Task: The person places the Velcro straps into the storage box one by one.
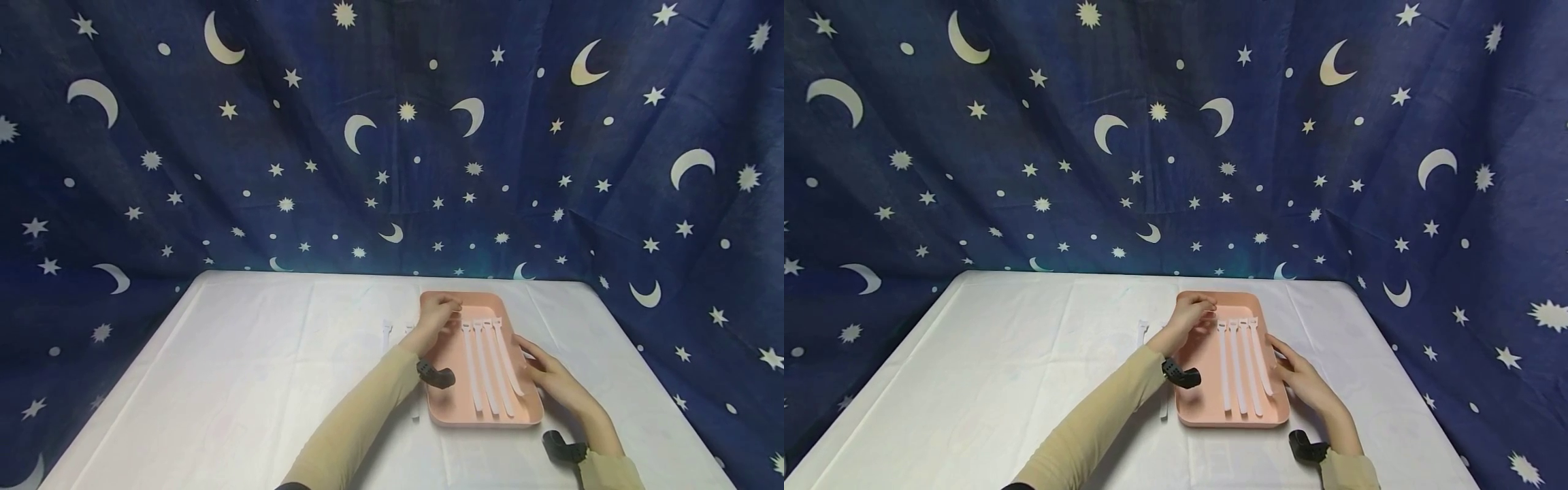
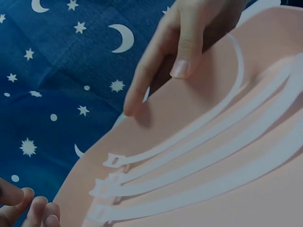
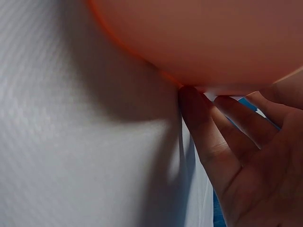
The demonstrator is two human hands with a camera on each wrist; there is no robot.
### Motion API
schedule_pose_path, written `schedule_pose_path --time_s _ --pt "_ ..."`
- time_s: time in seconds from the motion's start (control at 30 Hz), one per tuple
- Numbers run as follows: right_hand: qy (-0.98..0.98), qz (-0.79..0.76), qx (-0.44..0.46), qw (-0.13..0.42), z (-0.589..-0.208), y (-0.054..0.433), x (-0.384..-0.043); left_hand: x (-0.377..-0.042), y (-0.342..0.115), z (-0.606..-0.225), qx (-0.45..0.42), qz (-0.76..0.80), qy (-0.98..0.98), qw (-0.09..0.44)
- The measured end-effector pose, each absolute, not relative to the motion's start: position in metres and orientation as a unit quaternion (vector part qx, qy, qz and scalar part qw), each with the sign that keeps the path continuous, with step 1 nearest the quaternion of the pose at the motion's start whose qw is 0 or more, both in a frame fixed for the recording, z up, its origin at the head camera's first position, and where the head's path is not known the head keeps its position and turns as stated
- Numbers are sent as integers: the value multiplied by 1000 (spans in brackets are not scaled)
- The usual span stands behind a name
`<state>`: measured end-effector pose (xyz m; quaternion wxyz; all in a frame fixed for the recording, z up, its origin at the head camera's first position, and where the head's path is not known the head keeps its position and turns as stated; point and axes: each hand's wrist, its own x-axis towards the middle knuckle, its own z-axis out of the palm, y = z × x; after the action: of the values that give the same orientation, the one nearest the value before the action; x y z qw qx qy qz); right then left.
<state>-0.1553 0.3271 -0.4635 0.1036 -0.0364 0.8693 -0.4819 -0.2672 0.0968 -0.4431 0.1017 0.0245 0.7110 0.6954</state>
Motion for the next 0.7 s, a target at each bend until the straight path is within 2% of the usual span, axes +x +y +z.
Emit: schedule_pose_path --time_s 0.47,0.7 --pt "868 -484 -35 105 -464 325 -154 -248 86 -438 46 723 683 89" --pt "869 -481 -38 106 -464 326 -155 -235 77 -437 48 728 675 111"
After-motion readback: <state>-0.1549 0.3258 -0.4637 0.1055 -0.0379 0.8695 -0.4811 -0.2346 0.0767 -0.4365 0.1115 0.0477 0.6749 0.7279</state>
